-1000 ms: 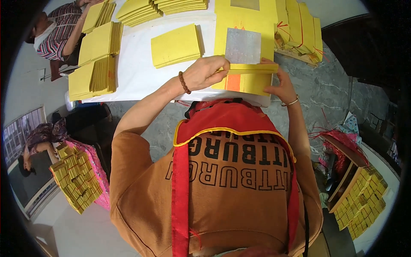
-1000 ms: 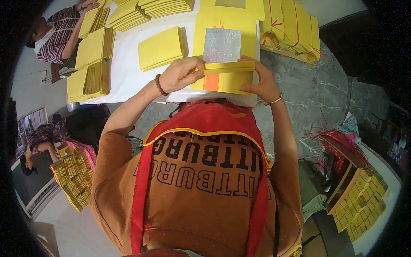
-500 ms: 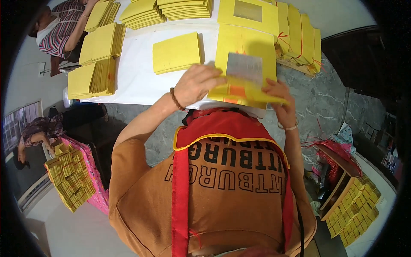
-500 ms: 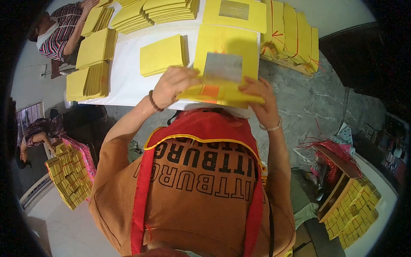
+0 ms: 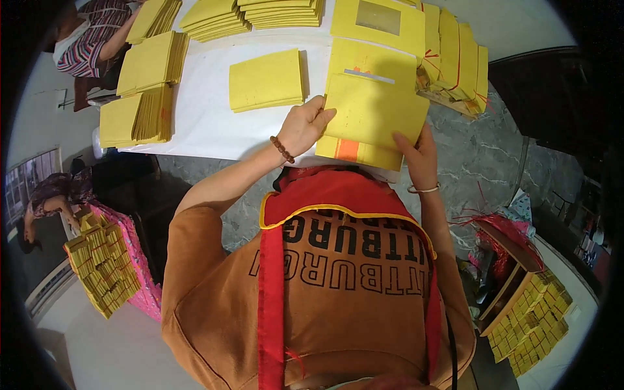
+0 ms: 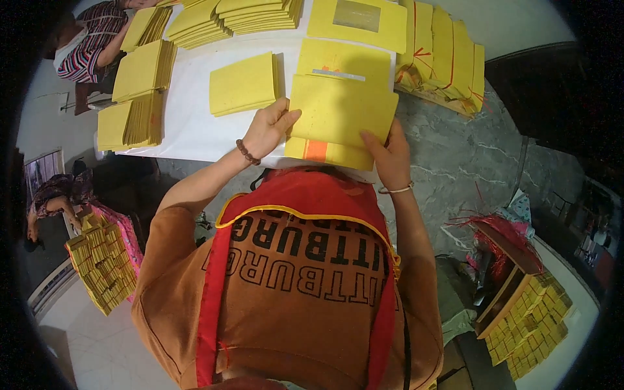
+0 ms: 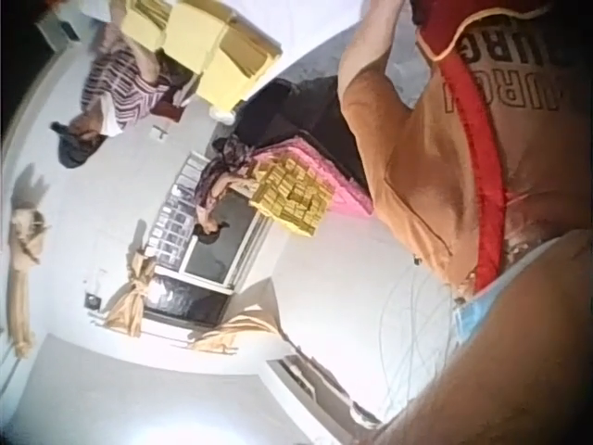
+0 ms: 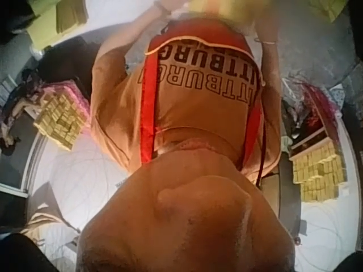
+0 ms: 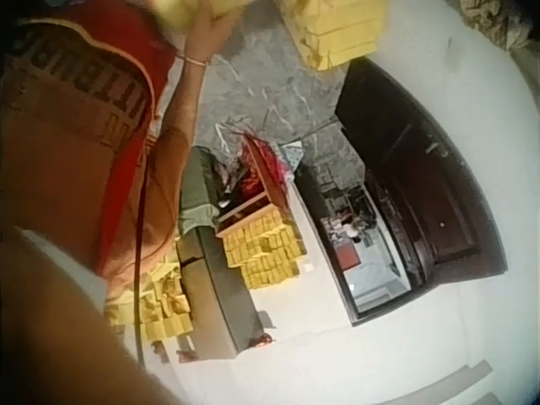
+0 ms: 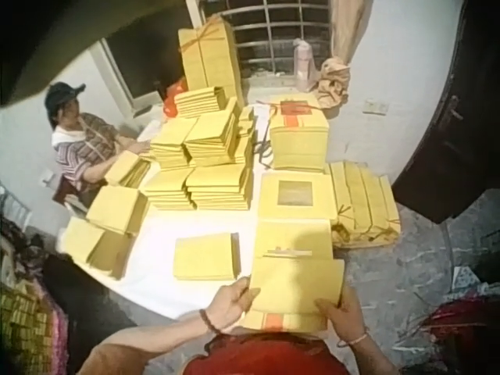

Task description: Sorting and stacking yellow paper sheets into bundles at a table.

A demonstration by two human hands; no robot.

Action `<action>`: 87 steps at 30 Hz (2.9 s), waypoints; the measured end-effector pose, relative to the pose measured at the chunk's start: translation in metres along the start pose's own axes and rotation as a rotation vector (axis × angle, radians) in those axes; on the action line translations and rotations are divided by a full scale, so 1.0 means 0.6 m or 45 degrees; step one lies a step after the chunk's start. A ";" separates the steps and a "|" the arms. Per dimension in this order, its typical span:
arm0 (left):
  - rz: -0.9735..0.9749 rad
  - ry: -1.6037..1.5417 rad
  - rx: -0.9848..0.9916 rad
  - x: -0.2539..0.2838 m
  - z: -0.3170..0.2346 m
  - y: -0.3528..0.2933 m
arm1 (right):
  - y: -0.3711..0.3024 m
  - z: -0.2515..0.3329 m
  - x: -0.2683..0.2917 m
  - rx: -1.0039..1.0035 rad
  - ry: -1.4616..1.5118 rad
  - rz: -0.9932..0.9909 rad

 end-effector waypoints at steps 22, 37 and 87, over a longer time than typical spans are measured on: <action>-0.019 -0.409 0.250 -0.005 0.029 0.034 | 0.021 -0.010 0.018 0.121 -0.404 -0.238; 0.026 0.927 -1.082 -0.080 -0.138 -0.027 | 0.027 -0.013 0.016 0.071 -0.408 -0.235; -0.377 1.190 -1.316 -0.041 -0.148 -0.029 | -0.028 0.020 0.055 0.406 0.216 -0.181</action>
Point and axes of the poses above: each hand's wrist, its own y-axis towards the middle knuckle, its own x-axis out of the back of the hand, z = x × y, the point moved 7 cm from there along y, towards the middle knuckle, and after that the axes turned 1 degree about y, right-handed, at the moved point
